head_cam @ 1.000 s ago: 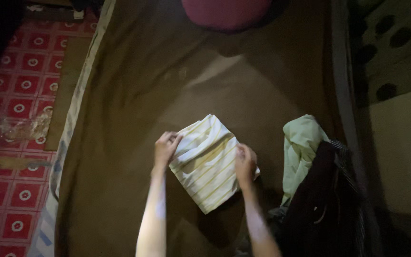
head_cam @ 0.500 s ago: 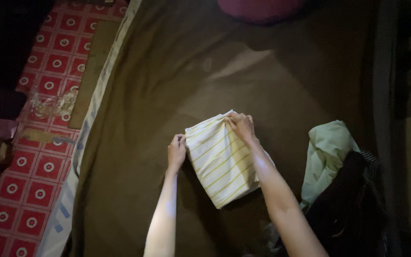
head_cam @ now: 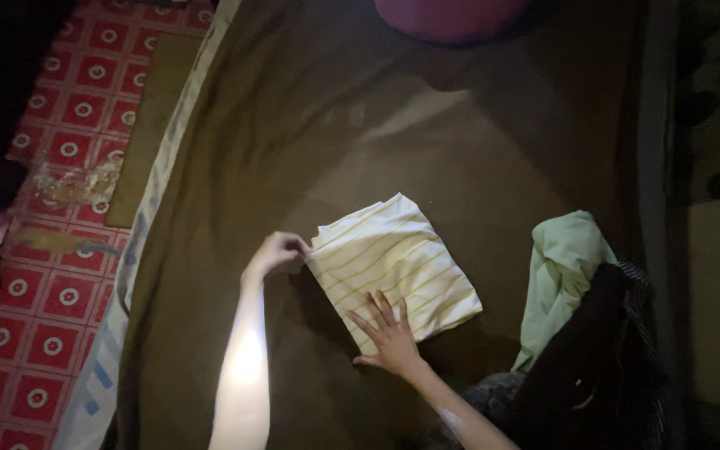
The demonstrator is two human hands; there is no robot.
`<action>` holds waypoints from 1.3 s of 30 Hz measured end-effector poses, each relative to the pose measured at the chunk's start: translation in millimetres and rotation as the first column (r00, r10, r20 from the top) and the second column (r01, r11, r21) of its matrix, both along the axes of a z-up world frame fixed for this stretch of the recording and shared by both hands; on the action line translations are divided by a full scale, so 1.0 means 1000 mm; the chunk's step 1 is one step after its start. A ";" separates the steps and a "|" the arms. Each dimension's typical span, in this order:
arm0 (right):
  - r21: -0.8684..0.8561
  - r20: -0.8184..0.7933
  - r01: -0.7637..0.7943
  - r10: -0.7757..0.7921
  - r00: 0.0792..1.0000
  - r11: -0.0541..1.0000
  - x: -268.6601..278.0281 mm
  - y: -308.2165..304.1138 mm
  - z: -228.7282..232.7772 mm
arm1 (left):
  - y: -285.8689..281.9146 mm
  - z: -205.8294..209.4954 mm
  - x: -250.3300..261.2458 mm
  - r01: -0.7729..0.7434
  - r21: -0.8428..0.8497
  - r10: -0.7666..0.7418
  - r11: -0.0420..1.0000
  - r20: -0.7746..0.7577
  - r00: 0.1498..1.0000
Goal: The person picks up several garments from a bed and folds them by hand before placing them into a drawer, including a striped shirt, a brown pair of pants, a striped pair of shorts, a green sweatshirt, and a dark skirt.
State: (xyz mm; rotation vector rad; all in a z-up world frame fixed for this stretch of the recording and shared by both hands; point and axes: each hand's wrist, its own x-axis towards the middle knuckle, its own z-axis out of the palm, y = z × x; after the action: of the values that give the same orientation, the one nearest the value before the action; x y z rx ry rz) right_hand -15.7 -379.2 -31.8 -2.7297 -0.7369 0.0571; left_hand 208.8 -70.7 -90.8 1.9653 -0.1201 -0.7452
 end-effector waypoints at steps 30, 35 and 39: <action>0.376 0.092 0.479 -0.546 0.833 0.794 0.018 -0.026 -0.017 | -0.223 0.065 -0.001 -0.485 0.046 0.310 0.874 0.715 0.626; 0.319 0.125 0.829 -0.887 0.444 0.460 0.045 -0.099 -0.023 | -0.178 0.054 -0.077 -0.401 0.526 -0.077 0.750 0.672 0.736; 0.580 -0.329 0.798 -0.943 0.042 -0.167 -0.018 -0.084 -0.068 | -0.167 0.047 -0.052 -0.276 0.581 -0.171 0.766 0.599 0.783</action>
State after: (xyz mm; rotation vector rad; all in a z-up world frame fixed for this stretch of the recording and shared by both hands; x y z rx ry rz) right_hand -33.5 -463.1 -100.3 -1.8427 1.1698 -0.7142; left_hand 156.4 -237.5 -43.8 2.8266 -0.2219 -0.0189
